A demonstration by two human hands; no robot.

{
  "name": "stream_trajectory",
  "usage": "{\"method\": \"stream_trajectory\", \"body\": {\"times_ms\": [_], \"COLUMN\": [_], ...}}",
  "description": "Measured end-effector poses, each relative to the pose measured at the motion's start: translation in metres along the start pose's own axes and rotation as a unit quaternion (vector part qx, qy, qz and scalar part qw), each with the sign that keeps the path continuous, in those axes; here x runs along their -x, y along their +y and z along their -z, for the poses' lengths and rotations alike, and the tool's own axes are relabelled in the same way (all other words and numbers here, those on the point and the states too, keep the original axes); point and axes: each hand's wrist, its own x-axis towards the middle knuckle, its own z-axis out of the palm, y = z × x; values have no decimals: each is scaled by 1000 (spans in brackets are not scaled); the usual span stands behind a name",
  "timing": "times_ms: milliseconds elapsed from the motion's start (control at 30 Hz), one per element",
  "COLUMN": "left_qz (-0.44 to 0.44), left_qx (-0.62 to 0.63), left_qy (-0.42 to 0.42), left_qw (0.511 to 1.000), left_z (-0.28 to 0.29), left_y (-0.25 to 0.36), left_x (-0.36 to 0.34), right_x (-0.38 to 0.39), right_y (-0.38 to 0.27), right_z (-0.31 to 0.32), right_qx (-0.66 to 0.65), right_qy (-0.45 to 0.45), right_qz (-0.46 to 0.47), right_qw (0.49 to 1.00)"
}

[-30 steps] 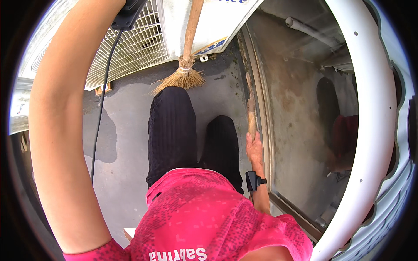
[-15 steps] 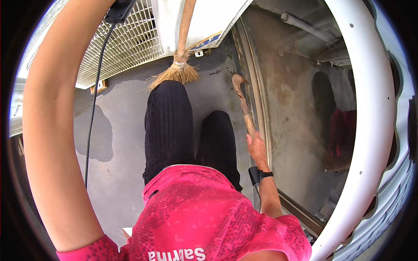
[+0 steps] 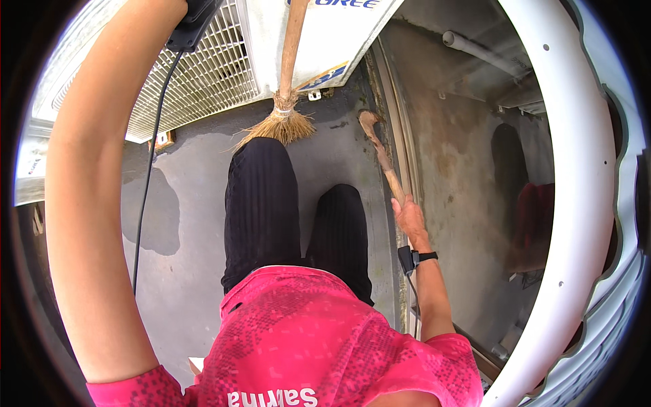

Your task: The person uses a hoe to scrape debris and moss from the rooftop surface around two outdoor air conditioning units. They hold a straw broom in the other hand and move between the units while scraping the floor.

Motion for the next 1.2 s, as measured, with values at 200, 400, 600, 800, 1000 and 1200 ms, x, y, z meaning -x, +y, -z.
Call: {"method": "stream_trajectory", "body": {"times_ms": [200, 400, 600, 800, 1000, 1200], "left_qz": [9, -5, 22, -21, 9, 4], "left_qx": [5, 22, 15, 30, 62, 65], "left_qy": [-16, -1, -41, -4, -27, -9], "left_qw": [1000, 1000, 999, 999, 998, 998], "left_z": [4, 4, 5, 3, 3, 7], "left_y": [5, 6, 5, 4, 6, 17], "left_x": [2, 4, 1, 4, 1, 9], "right_x": [-47, -36, -56, -99, -37, -104], "right_y": [-6, 6, 6, -21, 0, -29], "right_z": [1, 0, -1, 0, -2, 4], "right_qx": [-17, -60, -31, -54, -74, -115], "right_qy": [-18, -12, 5, 16, 11, 4], "right_qz": [-8, 8, 16, 25, 6, -1], "right_qw": [1000, 998, 999, 998, 997, 993]}}
